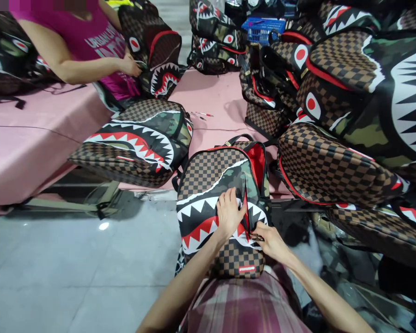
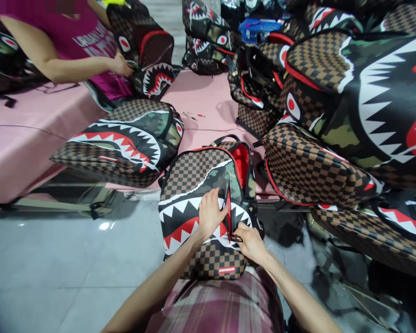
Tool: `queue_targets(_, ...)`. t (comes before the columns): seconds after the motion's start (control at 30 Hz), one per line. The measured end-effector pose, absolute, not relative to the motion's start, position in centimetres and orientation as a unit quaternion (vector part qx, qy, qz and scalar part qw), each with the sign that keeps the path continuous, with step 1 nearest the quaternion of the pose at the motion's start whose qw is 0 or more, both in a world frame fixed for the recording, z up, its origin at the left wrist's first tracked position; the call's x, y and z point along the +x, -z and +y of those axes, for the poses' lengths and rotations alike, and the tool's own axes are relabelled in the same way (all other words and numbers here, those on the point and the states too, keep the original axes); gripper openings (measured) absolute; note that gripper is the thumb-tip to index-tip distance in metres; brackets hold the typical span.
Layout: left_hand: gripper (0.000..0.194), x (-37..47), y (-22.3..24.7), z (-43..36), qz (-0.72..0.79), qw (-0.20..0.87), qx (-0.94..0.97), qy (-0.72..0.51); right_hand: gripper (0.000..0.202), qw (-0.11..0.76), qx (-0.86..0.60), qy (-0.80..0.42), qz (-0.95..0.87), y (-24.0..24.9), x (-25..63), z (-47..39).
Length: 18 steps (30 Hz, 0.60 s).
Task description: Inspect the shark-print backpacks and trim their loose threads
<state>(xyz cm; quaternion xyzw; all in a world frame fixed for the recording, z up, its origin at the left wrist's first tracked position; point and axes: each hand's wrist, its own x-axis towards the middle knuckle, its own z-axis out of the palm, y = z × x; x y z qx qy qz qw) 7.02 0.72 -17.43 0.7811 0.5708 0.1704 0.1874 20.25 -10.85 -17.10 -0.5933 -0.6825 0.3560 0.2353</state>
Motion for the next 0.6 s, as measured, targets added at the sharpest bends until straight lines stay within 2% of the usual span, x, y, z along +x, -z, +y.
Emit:
queue_targets(0.17, 0.036, 4.6, 16.3, 1.3, 0.603, 0.235, 0.758, -0.085, 0.018, 0.293, -0.561, -0.403, -0.661, 17.1, 21.2, -8.9)
queue_targets(0.27, 0.030, 3.5, 16.5, 2.0, 0.601, 0.235, 0.754, -0.124, 0.024, 0.356, -0.682, -0.333, -0.545, 17.6, 24.1, -6.4)
queue_targets(0.33, 0.026, 3.0, 16.5, 2.4, 0.599, 0.247, 0.745, -0.156, 0.031, 0.320, -0.788, -0.216, -0.479, 18.7, 26.3, -4.1)
queue_targets(0.4, 0.023, 2.7, 16.3, 2.6, 0.599, 0.279, 0.728, -0.183, 0.039, 0.251, -0.829, -0.146, -0.478, 20.1, 28.0, -1.6)
queue_targets(0.47, 0.021, 2.5, 15.8, 2.6, 0.595, 0.318, 0.713, -0.192, 0.045, 0.217, -0.826, -0.135, -0.502, 21.6, 28.8, 0.8)
queue_targets(0.6, 0.020, 2.3, 14.7, 2.3, 0.593, 0.351, 0.703, -0.177, 0.048, 0.222, -0.803, -0.129, -0.538, 23.6, 28.8, 4.6)
